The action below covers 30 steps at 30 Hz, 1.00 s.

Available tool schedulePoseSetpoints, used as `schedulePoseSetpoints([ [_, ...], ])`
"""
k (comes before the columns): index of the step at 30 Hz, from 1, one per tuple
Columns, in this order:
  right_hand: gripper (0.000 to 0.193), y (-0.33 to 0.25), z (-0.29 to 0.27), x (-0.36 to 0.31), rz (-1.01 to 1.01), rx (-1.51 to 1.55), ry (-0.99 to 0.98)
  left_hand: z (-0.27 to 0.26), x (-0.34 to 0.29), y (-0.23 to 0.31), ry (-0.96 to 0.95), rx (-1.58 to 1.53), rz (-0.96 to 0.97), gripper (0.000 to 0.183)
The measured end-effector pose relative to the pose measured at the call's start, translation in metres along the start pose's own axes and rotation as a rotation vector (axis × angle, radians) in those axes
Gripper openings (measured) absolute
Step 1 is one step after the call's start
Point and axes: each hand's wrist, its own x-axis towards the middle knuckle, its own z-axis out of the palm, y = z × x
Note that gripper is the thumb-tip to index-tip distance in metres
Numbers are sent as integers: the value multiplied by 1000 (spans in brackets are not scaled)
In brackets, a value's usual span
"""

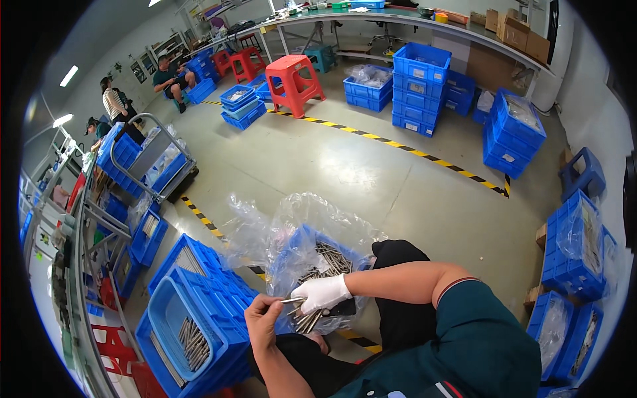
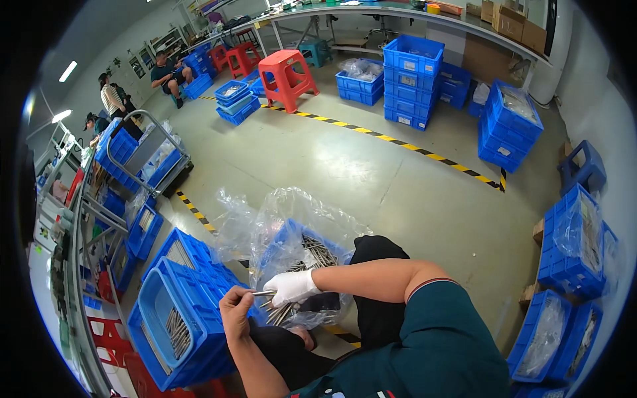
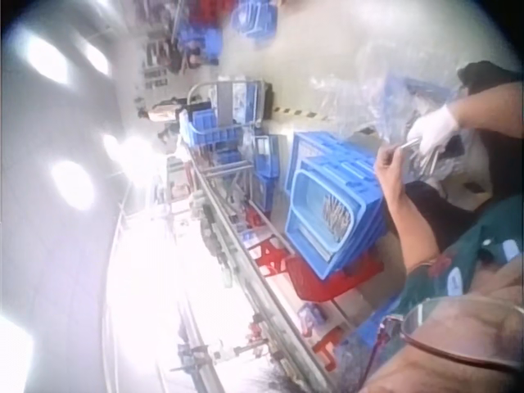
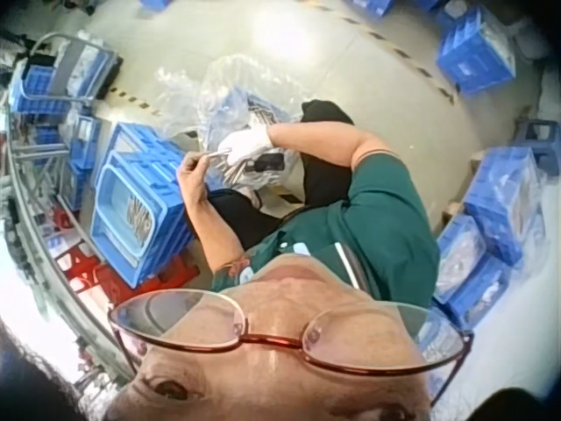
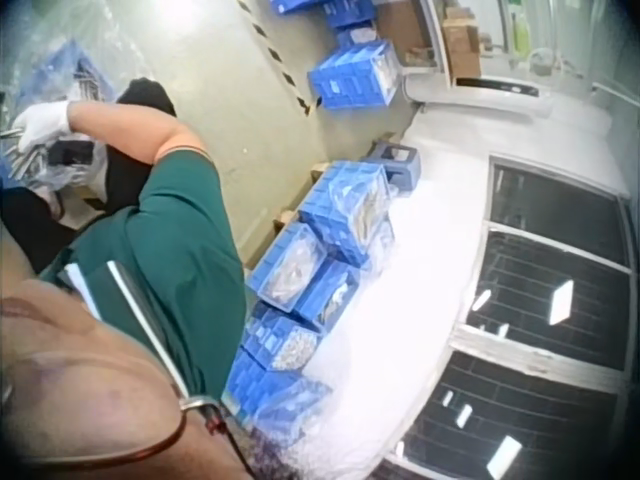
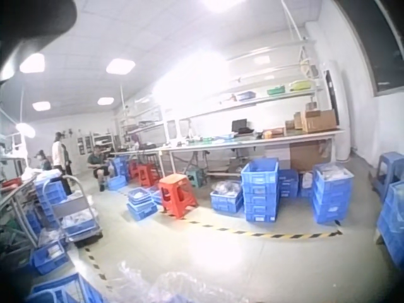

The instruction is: The person sits on the floor and sorts small cylindrical metal parts from a plastic bag into a blue plastic crate. They handle the parts by hand, picking them up and placing them into the container.

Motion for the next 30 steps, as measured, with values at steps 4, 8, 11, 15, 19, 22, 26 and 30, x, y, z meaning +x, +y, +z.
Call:
schedulePoseSetpoints([
  [4,26,-4,5,0,-47,-70,43,-4,-3,-2,10,52,-11,18],
  [8,25,4,4,7,-49,-37,28,-4,-3,-2,27,138,24,15],
  [11,21,3,2,9,2,59,-5,-2,1,-9,92,144,46,14],
  [15,20,-4,0,10,81,132,-7,-1,3,-13,184,243,66,15],
  [19,20,-8,-2,7,89,76,-15,-17,6,-12,275,183,97,16],
  [22,25,2,0,11,60,464,24,-16,8,-14,349,-119,50,19],
  [26,39,1,-7,13,-132,1070,-152,3,17,-54,318,-690,-189,24],
  [30,27,-2,-7,21,-175,1104,-47,47,23,-67,296,-1107,-375,27],
])
